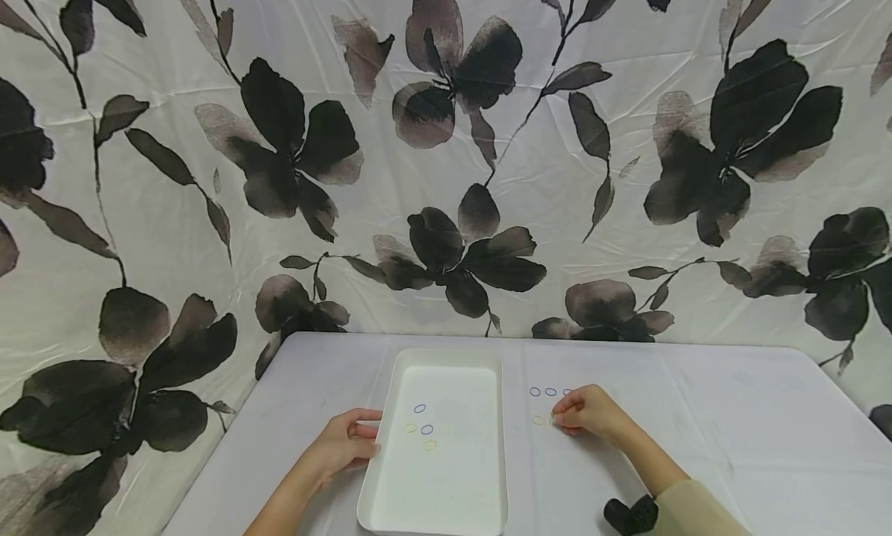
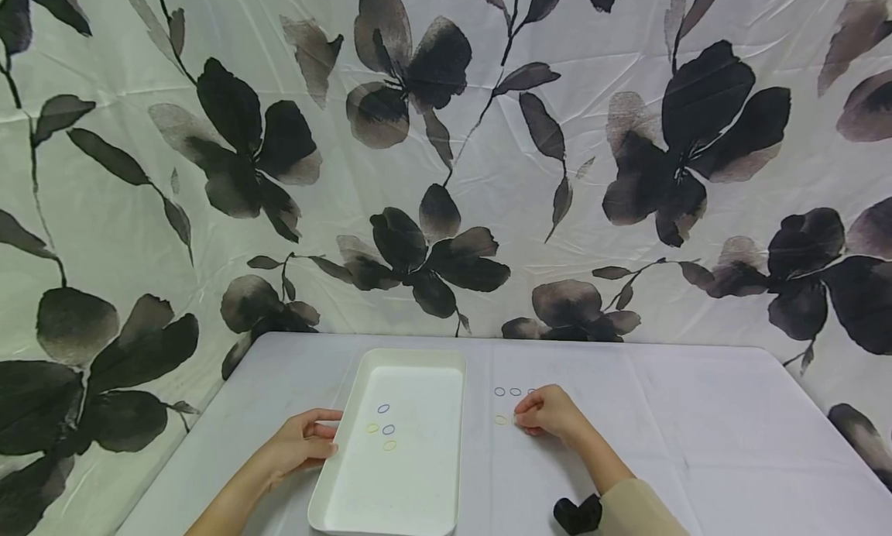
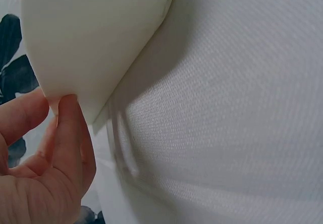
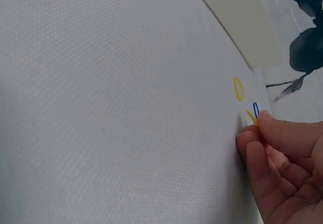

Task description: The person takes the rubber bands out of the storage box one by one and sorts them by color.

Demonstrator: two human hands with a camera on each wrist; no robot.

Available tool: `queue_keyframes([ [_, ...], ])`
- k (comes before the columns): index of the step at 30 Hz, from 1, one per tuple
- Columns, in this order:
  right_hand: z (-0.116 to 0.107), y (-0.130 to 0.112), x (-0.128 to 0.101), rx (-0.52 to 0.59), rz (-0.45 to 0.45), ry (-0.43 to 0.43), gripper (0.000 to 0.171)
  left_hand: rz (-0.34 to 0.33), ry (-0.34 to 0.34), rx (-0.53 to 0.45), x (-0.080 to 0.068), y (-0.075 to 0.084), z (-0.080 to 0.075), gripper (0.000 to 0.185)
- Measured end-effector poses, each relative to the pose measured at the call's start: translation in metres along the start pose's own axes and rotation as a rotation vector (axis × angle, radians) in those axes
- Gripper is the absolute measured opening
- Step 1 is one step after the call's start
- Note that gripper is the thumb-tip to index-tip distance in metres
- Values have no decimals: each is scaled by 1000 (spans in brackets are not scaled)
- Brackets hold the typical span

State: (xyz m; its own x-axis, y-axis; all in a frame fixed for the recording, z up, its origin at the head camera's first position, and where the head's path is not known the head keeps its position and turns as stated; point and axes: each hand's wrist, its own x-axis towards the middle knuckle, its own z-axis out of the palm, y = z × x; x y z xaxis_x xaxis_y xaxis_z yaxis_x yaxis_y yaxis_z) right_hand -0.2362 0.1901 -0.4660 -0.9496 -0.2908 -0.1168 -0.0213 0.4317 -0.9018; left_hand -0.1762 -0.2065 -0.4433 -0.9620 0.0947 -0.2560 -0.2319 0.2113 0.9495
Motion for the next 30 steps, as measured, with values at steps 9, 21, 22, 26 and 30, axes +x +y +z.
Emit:
queue_keyframes([
  [9,-4,-8,0,-65,-39,-25,8,13,-7,6,1,0,0,57],
  [21,-13,-11,-1,-125,11,17,7,8,-3,13,1,-3,0,56],
  [22,-13,-11,-1,-122,17,18,8,9,-6,12,1,-3,0,56],
  [26,-16,-15,1,-96,27,6,10,10,-15,11,1,-3,-1,56],
  [30,-17,-21,3,-54,21,-8,14,7,-9,15,1,-3,0,56],
])
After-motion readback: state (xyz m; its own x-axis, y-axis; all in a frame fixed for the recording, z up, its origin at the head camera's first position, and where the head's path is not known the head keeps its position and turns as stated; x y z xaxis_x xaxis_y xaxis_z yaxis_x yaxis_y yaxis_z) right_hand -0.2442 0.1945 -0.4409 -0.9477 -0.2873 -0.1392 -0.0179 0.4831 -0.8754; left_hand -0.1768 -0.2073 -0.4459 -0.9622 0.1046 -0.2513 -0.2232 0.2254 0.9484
